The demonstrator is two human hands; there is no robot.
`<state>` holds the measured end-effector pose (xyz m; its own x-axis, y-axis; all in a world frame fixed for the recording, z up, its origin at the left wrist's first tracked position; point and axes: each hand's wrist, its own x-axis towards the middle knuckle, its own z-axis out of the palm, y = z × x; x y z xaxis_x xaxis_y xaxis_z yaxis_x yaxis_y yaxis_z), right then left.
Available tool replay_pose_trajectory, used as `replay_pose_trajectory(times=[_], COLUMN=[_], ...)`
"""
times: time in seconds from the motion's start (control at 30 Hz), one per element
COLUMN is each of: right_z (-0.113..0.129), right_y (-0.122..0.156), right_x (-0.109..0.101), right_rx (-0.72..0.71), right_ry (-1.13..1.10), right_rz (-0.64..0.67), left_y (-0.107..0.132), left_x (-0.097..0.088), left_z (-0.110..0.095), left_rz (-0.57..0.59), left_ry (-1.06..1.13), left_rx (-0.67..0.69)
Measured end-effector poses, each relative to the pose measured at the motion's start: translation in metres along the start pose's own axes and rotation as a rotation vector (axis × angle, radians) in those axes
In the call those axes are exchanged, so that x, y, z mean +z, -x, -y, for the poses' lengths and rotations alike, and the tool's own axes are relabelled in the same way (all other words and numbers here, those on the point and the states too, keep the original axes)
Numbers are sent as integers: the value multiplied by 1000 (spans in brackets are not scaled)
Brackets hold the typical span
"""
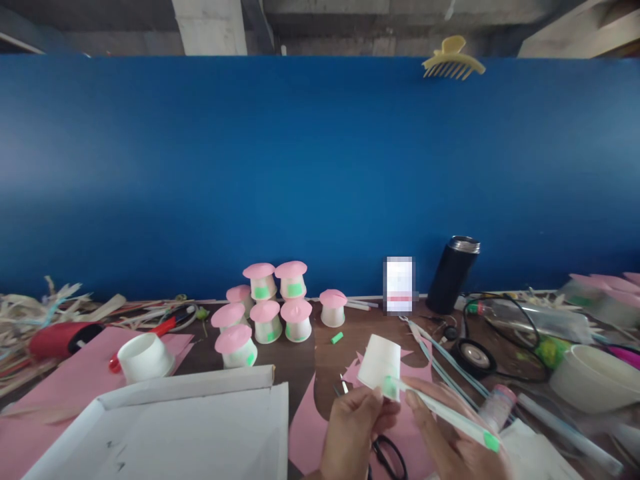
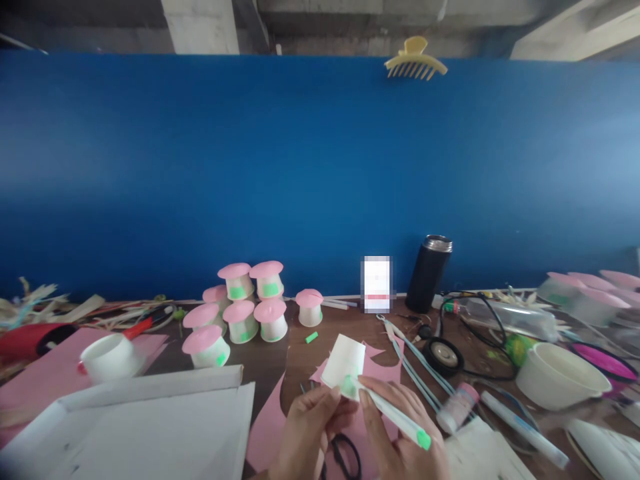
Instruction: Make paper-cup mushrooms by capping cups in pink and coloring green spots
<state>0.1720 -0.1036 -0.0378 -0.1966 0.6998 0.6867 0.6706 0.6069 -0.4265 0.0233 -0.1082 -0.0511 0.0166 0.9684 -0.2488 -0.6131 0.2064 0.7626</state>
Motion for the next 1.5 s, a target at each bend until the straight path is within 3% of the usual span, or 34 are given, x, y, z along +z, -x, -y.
replay_pose_trajectory(times=[0.4,0.87,1.07,1.2,1.5], right_z=[-4,2,0,1,2], right_y=[-2,-3,-2,-2,-4], right_x=[1,-3,-2,-3,-2], right_rx=[20,-2,10,20,-21], right_ry=[5,8,17,0,22], right_rz=[-57,-8,-63,-7,-59], left_y=[-2,0,0,0,2], left_x=[-1,0,0,0,-1], left_z=[3,0,1,1,2], left_rz=[-19,1,-14,-10,18], left_ry=[-24,-35,-55,-82,-126], left_rx=[-10,-13,-11,-2,9])
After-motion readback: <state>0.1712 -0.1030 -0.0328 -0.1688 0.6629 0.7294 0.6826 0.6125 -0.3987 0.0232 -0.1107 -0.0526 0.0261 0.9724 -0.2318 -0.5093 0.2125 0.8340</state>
